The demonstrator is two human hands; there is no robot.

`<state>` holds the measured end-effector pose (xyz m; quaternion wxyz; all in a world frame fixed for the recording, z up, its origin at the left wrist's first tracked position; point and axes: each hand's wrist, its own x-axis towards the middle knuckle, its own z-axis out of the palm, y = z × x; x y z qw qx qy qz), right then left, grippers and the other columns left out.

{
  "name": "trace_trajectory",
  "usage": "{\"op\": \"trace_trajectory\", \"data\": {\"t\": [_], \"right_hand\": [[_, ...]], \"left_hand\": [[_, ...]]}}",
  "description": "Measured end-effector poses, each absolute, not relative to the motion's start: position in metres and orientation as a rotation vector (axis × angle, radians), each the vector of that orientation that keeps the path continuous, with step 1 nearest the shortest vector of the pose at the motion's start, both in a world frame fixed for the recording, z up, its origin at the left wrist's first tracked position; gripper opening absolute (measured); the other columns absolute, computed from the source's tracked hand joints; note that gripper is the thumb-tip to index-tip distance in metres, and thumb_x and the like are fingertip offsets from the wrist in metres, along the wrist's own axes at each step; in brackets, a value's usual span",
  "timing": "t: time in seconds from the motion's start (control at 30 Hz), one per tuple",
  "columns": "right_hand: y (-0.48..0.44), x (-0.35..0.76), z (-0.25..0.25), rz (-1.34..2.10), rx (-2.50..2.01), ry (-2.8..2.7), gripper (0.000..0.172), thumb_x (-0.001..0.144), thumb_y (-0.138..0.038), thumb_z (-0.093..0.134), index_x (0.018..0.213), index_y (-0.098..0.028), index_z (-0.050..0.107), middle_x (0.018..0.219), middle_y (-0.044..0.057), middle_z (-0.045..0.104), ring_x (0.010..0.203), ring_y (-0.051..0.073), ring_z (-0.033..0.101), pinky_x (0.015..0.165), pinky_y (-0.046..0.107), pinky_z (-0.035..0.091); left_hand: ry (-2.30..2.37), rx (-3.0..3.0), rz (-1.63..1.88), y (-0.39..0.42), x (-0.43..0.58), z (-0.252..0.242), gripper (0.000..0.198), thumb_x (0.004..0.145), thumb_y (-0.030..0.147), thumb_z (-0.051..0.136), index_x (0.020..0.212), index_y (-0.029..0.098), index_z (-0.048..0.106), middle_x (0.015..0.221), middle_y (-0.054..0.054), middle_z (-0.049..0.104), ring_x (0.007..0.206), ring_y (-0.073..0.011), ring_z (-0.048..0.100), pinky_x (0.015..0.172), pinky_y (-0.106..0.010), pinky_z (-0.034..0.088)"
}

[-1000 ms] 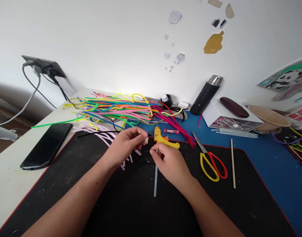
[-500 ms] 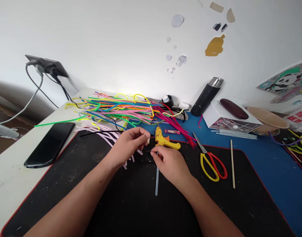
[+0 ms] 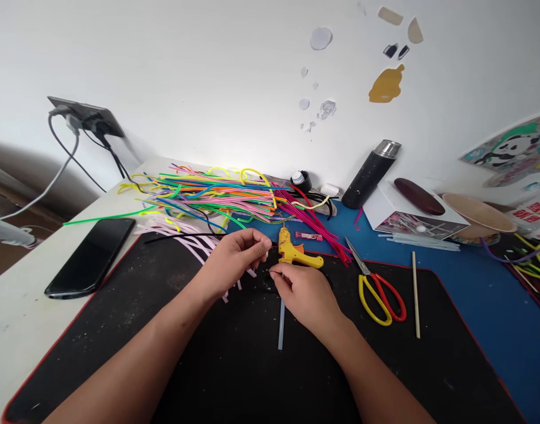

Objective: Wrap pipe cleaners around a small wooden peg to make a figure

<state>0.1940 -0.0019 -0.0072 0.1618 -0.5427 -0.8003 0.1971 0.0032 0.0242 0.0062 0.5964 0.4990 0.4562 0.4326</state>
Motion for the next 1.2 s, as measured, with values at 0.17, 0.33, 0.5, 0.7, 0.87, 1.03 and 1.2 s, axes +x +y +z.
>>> {"op": "trace_trajectory", "data": {"t": [0.17,0.33,0.5,0.7,0.87,1.03,1.2], "right_hand": [[-0.002,0.199,-0.002,0.562,-1.436,-1.962,0.022,0.101,-0.029,0.059,0.100,-0.023,0.080,0.070,0.000,0.073,0.061,0.016,0.064,0.062,0.026,0.042],[0.008,0.212,0.001,0.582,-1.434,-1.642,0.026,0.101,-0.039,0.059,0.101,-0.022,0.079,0.084,0.004,0.078,0.069,0.019,0.068,0.067,0.029,0.050],[0.015,0.221,0.005,0.690,-1.454,-1.472,0.033,0.098,-0.047,0.061,0.106,-0.020,0.078,0.087,0.007,0.076,0.068,0.020,0.065,0.061,0.031,0.051],[0.010,0.235,0.007,0.566,-1.553,-1.798,0.032,0.098,-0.040,0.063,0.122,-0.023,0.075,0.093,0.006,0.073,0.080,0.022,0.068,0.070,0.033,0.054],[0.012,0.241,0.009,0.311,-1.692,-2.217,0.040,0.100,-0.031,0.065,0.139,-0.021,0.067,0.131,0.013,0.070,0.121,0.031,0.067,0.098,0.043,0.054],[0.015,0.231,0.012,0.226,-1.724,-2.378,0.040,0.099,-0.026,0.068,0.138,-0.020,0.068,0.133,0.014,0.070,0.130,0.034,0.063,0.105,0.046,0.051],[0.014,0.237,0.007,0.309,-1.641,-2.199,0.024,0.103,-0.024,0.059,0.120,-0.022,0.075,0.121,0.010,0.077,0.115,0.027,0.070,0.100,0.040,0.053]], "left_hand": [[1.081,1.162,0.998,0.025,0.002,0.005,0.041,0.084,0.057,0.078,0.079,0.019,0.063,0.067,0.004,0.059,0.059,-0.0104,0.047,0.058,-0.025,0.037],[1.089,1.145,1.022,0.027,0.001,0.001,0.040,0.084,0.056,0.078,0.081,0.018,0.065,0.068,0.003,0.061,0.059,-0.0104,0.047,0.058,-0.025,0.036],[1.061,1.092,1.057,0.030,0.001,0.000,0.044,0.080,0.059,0.080,0.079,0.018,0.064,0.064,0.003,0.059,0.055,-0.0102,0.045,0.055,-0.025,0.034],[1.029,1.046,1.103,0.029,0.001,0.002,0.044,0.079,0.059,0.080,0.079,0.018,0.064,0.060,0.005,0.057,0.053,-0.0101,0.044,0.055,-0.025,0.032],[0.986,1.056,1.118,0.029,0.000,0.000,0.042,0.082,0.057,0.078,0.078,0.018,0.064,0.062,0.004,0.056,0.054,-0.0101,0.043,0.055,-0.025,0.032],[1.010,1.039,1.137,0.030,-0.001,-0.001,0.046,0.079,0.060,0.080,0.076,0.018,0.062,0.063,0.004,0.056,0.055,-0.0102,0.045,0.055,-0.024,0.032],[1.023,1.048,1.132,0.030,-0.001,0.001,0.047,0.077,0.062,0.080,0.076,0.018,0.062,0.063,0.003,0.057,0.055,-0.0106,0.046,0.054,-0.024,0.033]]}}
